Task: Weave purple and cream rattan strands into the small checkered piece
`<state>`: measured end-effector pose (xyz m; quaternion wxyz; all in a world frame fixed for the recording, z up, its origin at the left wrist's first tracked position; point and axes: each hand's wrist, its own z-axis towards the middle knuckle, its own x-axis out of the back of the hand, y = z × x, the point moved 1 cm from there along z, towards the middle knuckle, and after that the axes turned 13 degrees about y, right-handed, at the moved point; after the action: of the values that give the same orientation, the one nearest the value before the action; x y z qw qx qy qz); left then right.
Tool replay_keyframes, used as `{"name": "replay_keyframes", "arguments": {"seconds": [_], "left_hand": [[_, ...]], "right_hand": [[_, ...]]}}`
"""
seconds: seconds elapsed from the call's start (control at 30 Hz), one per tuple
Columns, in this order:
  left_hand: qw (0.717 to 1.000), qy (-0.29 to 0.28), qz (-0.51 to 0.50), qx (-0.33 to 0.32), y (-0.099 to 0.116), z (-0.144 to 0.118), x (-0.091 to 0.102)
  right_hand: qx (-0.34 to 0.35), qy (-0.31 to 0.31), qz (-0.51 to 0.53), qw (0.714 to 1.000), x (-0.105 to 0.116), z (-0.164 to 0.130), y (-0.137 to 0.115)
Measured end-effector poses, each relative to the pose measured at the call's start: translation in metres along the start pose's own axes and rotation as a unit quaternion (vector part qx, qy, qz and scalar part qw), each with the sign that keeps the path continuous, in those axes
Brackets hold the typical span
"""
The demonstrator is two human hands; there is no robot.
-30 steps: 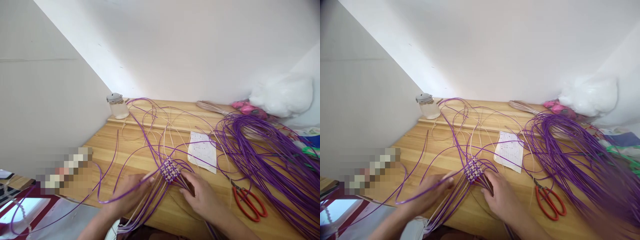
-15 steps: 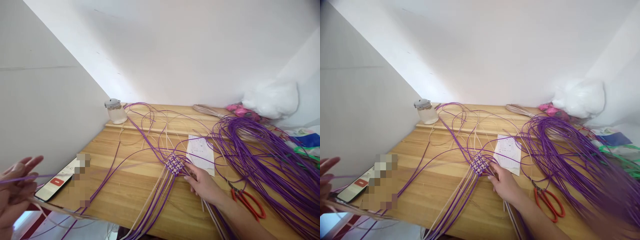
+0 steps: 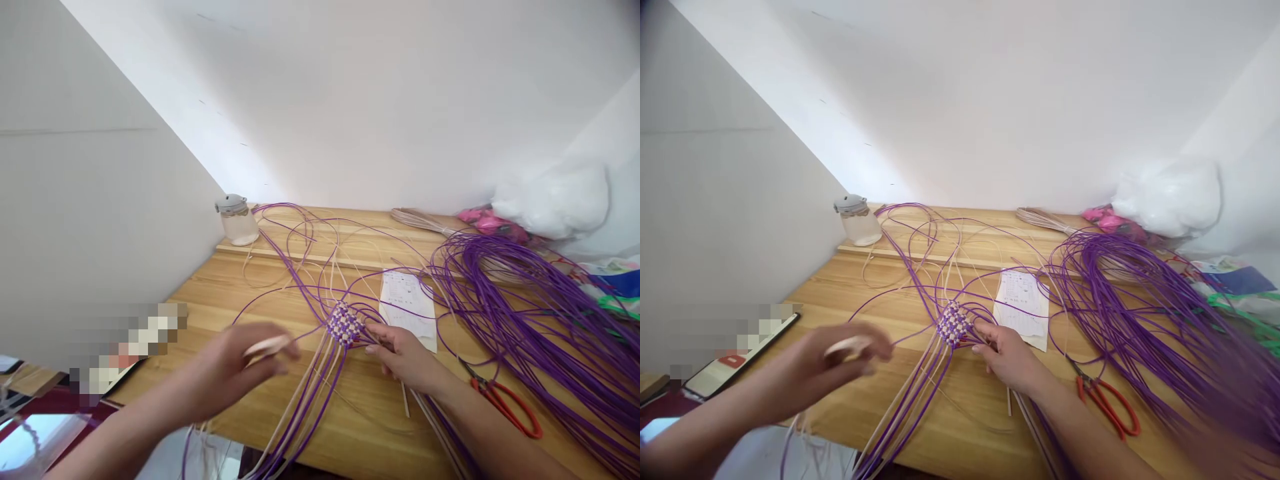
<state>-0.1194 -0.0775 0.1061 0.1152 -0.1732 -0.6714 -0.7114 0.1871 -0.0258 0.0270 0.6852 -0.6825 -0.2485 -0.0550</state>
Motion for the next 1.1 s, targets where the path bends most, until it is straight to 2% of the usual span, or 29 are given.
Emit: {"name": "replay_keyframes", "arguments": {"seconds": [0.07,0.13,0.17,0.23,0.3,0.33,0.4,0.5,0.67,0.77,0.83,0.9,0.93,1.0,1.03,1.1], "left_hand": [[0.980,-0.044,0.109,-0.161,0.015,0.051,-0.027],[0.953,-0.073,0.177,-0.236,0.018,0.093,-0.055],[0.941,-0.098,0.196,-0.259,0.016,0.109,-0.070],[0.922,-0.191,0.206,-0.266,0.003,0.128,-0.098],[0.909,-0.232,0.227,-0.263,-0.014,0.135,-0.118],[0.908,-0.220,0.242,-0.261,-0.023,0.137,-0.125],[0.917,-0.153,0.266,-0.256,-0.037,0.138,-0.131],[0.933,-0.065,0.269,-0.228,-0.048,0.141,-0.129],[0.948,-0.003,0.248,-0.200,-0.036,0.148,-0.118],[0.959,0.045,0.210,-0.183,-0.023,0.153,-0.112],[0.961,0.085,0.194,-0.180,-0.016,0.156,-0.110],[0.955,0.120,0.192,-0.194,-0.010,0.159,-0.109],[0.951,0.135,0.194,-0.201,-0.008,0.160,-0.110],[0.943,0.157,0.207,-0.209,-0.005,0.161,-0.112],[0.940,0.166,0.216,-0.207,-0.006,0.161,-0.113],[0.935,0.182,0.239,-0.191,-0.011,0.161,-0.113]], "right_hand": [[0.074,-0.020,-0.009,0.997,0.000,0.000,-0.014],[0.111,-0.027,-0.028,0.993,0.000,0.000,-0.022],[0.111,-0.025,-0.037,0.993,0.000,0.000,-0.023],[0.082,-0.019,-0.053,0.995,0.000,0.001,-0.019],[0.052,-0.004,-0.070,0.996,-0.001,0.002,-0.010],[0.049,0.011,-0.078,0.996,-0.001,0.003,-0.006],[0.073,0.064,-0.098,0.990,-0.002,0.002,0.001],[0.120,0.133,-0.120,0.977,-0.006,0.001,0.003],[0.085,0.112,-0.132,0.981,-0.020,0.001,0.005],[0.031,0.167,-0.078,0.982,-0.020,0.003,0.008],[-0.015,0.177,-0.027,0.984,-0.021,0.004,0.008],[-0.093,0.117,0.061,0.987,-0.031,0.002,0.006],[-0.145,0.071,0.122,0.979,-0.039,0.000,0.004],[-0.242,-0.017,0.256,0.936,-0.061,-0.006,0.001],[-0.268,-0.053,0.317,0.908,-0.073,-0.010,-0.002],[-0.274,-0.112,0.408,0.864,-0.090,-0.020,-0.008]]}}
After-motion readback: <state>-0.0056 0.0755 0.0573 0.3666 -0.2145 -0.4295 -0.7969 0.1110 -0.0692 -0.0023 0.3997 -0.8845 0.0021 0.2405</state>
